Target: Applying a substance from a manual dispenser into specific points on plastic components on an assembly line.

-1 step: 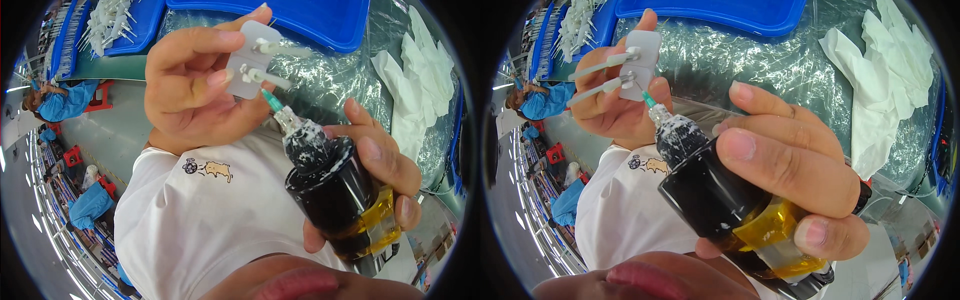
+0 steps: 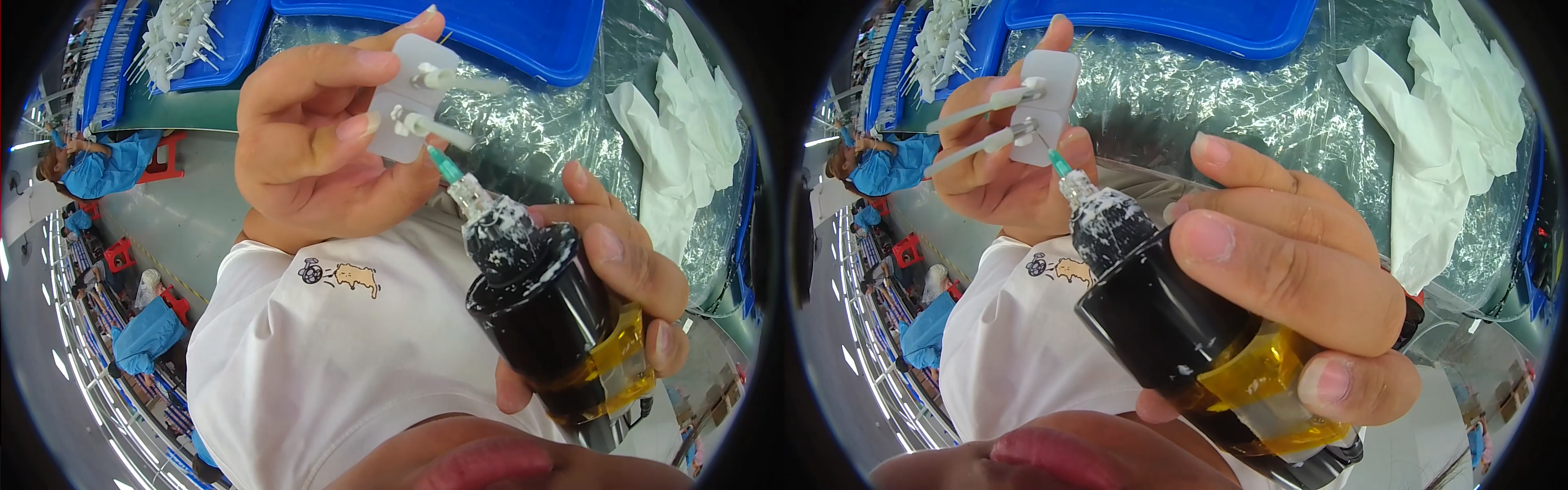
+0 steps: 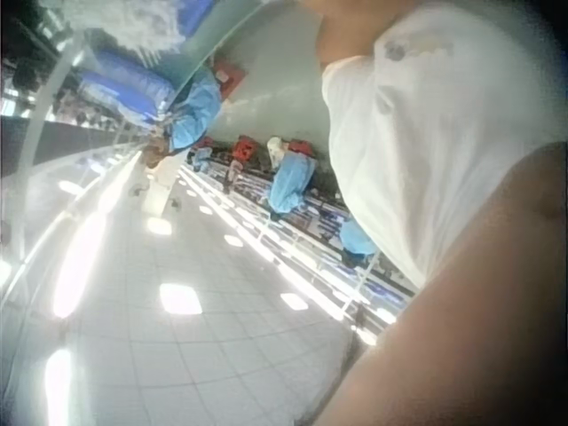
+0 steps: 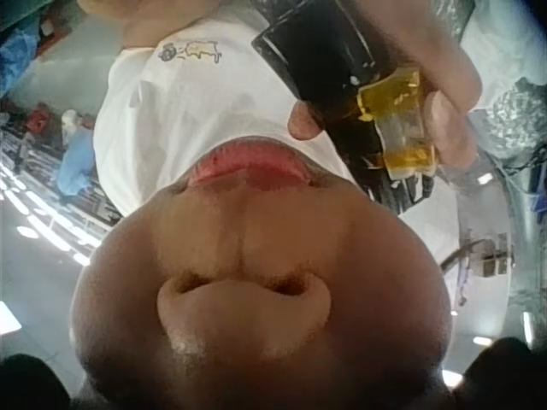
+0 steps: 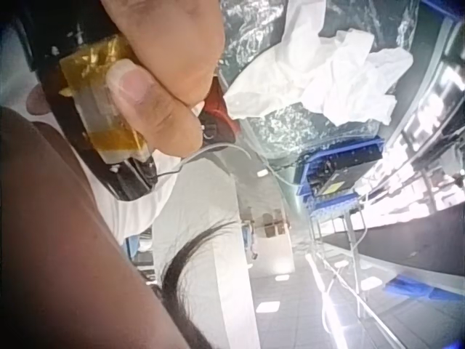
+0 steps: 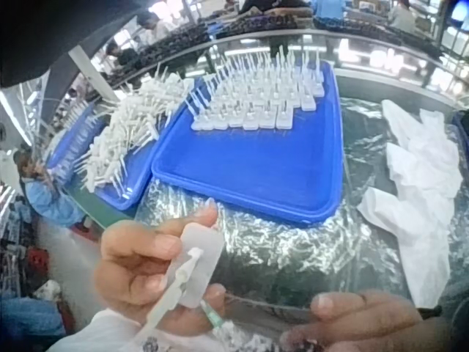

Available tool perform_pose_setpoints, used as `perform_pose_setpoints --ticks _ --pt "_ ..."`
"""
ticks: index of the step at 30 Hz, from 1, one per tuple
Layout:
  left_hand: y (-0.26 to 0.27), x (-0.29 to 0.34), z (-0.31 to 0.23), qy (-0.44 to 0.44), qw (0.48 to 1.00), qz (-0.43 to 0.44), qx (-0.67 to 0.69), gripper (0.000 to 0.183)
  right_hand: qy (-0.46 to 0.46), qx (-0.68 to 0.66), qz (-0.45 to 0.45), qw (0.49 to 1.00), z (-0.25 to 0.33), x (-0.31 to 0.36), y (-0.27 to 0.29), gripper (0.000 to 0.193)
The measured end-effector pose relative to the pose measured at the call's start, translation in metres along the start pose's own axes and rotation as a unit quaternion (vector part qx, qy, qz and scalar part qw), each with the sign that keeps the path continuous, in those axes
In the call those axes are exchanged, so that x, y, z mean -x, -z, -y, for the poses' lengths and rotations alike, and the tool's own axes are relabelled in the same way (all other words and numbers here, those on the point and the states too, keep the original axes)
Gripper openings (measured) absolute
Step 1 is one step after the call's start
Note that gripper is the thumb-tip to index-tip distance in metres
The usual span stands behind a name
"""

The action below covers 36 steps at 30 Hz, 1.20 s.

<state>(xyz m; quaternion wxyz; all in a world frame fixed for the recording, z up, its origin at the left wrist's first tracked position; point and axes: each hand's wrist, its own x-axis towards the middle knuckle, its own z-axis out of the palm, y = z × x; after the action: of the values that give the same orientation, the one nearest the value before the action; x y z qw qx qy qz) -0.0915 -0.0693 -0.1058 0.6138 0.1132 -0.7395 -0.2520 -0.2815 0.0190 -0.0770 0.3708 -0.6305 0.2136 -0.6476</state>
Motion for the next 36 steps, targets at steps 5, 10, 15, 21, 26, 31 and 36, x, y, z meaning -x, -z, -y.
perform_pose_setpoints --ticks 5,10,15,21,26,31,36 --pt "-0.002 0.000 0.001 0.034 0.999 -0.040 0.012 0.045 -0.003 -0.002 -0.001 1.000 0.001 0.000 0.001 0.081" --pt "-0.003 0.003 0.001 0.025 0.998 -0.053 0.012 0.044 -0.006 0.000 -0.002 1.000 0.003 0.000 0.001 0.081" --pt "0.003 0.002 0.002 0.055 0.993 -0.034 0.095 0.038 -0.010 0.001 -0.002 1.000 0.005 0.000 0.002 0.081" --pt "0.007 -0.003 0.007 0.072 0.978 0.003 0.195 0.038 -0.033 0.001 0.028 0.999 0.008 -0.005 0.005 0.089" --pt "0.007 -0.002 0.007 0.078 0.967 0.025 0.239 0.039 -0.030 -0.012 0.020 0.999 0.006 -0.003 0.005 0.086" --pt "0.008 -0.004 0.005 0.092 0.967 0.046 0.234 0.039 -0.077 0.076 0.105 0.989 0.013 -0.004 0.017 0.086" --pt "0.007 -0.003 0.004 0.095 0.963 0.057 0.247 0.041 -0.160 0.037 0.100 0.981 0.027 -0.014 0.015 0.073"
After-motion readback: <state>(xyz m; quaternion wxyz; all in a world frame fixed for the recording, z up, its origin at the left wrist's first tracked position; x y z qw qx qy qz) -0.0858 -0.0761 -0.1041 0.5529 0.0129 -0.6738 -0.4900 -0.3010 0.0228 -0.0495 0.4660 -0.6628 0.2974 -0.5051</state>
